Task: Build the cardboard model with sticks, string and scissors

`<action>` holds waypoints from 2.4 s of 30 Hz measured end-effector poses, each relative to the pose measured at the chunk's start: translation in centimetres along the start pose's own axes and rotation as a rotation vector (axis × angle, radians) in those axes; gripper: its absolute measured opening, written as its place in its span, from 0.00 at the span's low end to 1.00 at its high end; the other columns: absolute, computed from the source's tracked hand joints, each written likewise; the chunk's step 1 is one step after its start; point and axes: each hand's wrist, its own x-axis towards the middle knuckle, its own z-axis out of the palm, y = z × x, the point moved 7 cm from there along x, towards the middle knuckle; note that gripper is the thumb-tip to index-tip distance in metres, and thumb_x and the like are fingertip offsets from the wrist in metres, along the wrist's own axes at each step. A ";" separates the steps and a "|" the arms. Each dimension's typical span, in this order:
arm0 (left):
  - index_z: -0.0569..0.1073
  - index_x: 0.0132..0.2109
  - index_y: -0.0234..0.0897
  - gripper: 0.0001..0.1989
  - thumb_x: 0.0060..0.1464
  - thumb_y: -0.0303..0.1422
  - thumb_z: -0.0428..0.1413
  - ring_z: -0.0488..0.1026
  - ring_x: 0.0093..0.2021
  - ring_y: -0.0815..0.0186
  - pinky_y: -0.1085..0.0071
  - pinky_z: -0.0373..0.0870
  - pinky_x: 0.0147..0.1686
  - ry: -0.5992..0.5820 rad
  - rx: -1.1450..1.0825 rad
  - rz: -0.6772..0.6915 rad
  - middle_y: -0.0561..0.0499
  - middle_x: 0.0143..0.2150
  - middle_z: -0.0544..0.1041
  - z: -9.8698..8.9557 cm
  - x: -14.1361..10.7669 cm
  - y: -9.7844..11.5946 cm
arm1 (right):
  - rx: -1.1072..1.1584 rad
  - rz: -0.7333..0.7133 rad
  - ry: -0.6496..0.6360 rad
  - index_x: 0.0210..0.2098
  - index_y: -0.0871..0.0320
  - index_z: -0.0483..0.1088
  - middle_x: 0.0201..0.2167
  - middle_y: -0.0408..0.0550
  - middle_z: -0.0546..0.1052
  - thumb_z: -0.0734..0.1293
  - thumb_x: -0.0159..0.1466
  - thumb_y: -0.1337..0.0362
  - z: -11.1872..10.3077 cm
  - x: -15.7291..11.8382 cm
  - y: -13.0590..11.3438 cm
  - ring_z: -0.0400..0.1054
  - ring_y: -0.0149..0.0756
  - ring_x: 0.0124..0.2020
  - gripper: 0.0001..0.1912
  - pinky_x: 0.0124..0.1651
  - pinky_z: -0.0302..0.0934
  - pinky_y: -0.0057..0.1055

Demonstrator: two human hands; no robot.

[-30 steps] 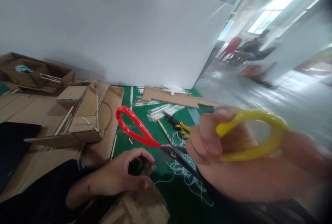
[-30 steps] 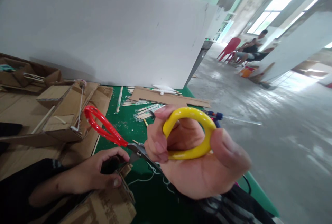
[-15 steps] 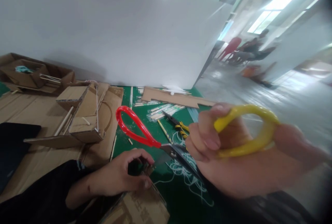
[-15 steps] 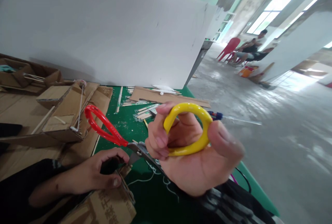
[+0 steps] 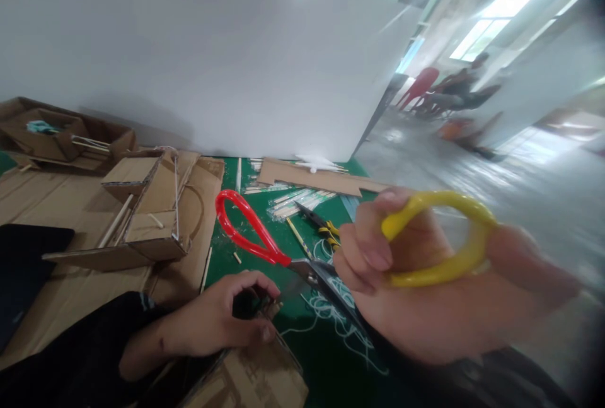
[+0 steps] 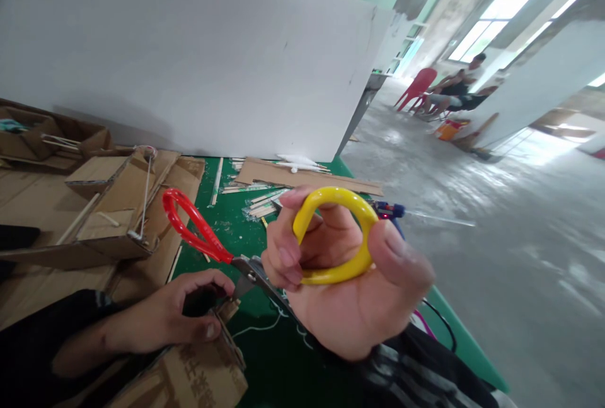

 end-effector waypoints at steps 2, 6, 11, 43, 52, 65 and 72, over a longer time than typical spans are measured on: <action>0.71 0.49 0.41 0.19 0.51 0.39 0.63 0.65 0.38 0.66 0.72 0.62 0.39 -0.002 -0.020 -0.006 0.54 0.39 0.70 0.1 0.0 -0.1 | -0.010 -0.013 0.031 0.36 0.54 0.76 0.20 0.42 0.64 0.63 0.55 0.42 -0.1 0.0 0.0 0.52 0.29 0.16 0.24 0.19 0.48 0.27; 0.71 0.48 0.40 0.20 0.50 0.39 0.64 0.65 0.40 0.65 0.71 0.62 0.40 -0.003 -0.063 0.006 0.54 0.40 0.70 0.2 0.1 -0.2 | -0.042 -0.048 0.007 0.36 0.53 0.76 0.19 0.42 0.63 0.59 0.56 0.38 0.0 0.1 0.0 0.52 0.28 0.15 0.28 0.17 0.47 0.27; 0.71 0.48 0.39 0.19 0.49 0.37 0.65 0.65 0.39 0.66 0.71 0.62 0.41 -0.003 -0.088 -0.002 0.54 0.40 0.70 0.3 0.2 -0.3 | -0.018 -0.023 0.024 0.33 0.54 0.76 0.18 0.42 0.62 0.61 0.54 0.41 0.3 0.3 0.1 0.51 0.28 0.15 0.25 0.17 0.46 0.27; 0.70 0.43 0.38 0.17 0.55 0.46 0.59 0.62 0.35 0.67 0.72 0.61 0.37 -0.221 -0.179 0.030 0.53 0.36 0.68 0.8 2.2 0.3 | 0.005 -0.034 -0.025 0.38 0.54 0.76 0.20 0.43 0.64 0.62 0.57 0.42 -0.1 -0.2 0.0 0.53 0.29 0.17 0.24 0.20 0.49 0.29; 0.70 0.44 0.37 0.20 0.54 0.49 0.58 0.63 0.35 0.67 0.72 0.60 0.36 -0.221 -0.179 0.026 0.53 0.35 0.67 0.8 2.2 0.1 | -0.030 -0.026 -0.015 0.38 0.54 0.74 0.21 0.43 0.64 0.59 0.58 0.42 0.1 0.1 0.0 0.53 0.30 0.17 0.24 0.19 0.49 0.29; 0.74 0.49 0.39 0.20 0.57 0.48 0.56 0.68 0.43 0.62 0.67 0.64 0.44 -0.213 -0.079 -0.003 0.50 0.40 0.73 0.4 1.8 0.0 | -0.057 0.077 -0.266 0.39 0.52 0.76 0.21 0.43 0.64 0.62 0.56 0.40 1.4 0.0 0.4 0.56 0.33 0.20 0.26 0.21 0.51 0.31; 0.75 0.46 0.37 0.21 0.56 0.49 0.56 0.65 0.35 0.67 0.72 0.62 0.36 -0.226 -0.099 0.078 0.52 0.36 0.71 0.7 2.1 0.6 | -0.031 -0.036 -0.077 0.39 0.54 0.72 0.23 0.42 0.62 0.59 0.59 0.42 0.8 0.1 0.1 0.51 0.30 0.18 0.24 0.19 0.50 0.29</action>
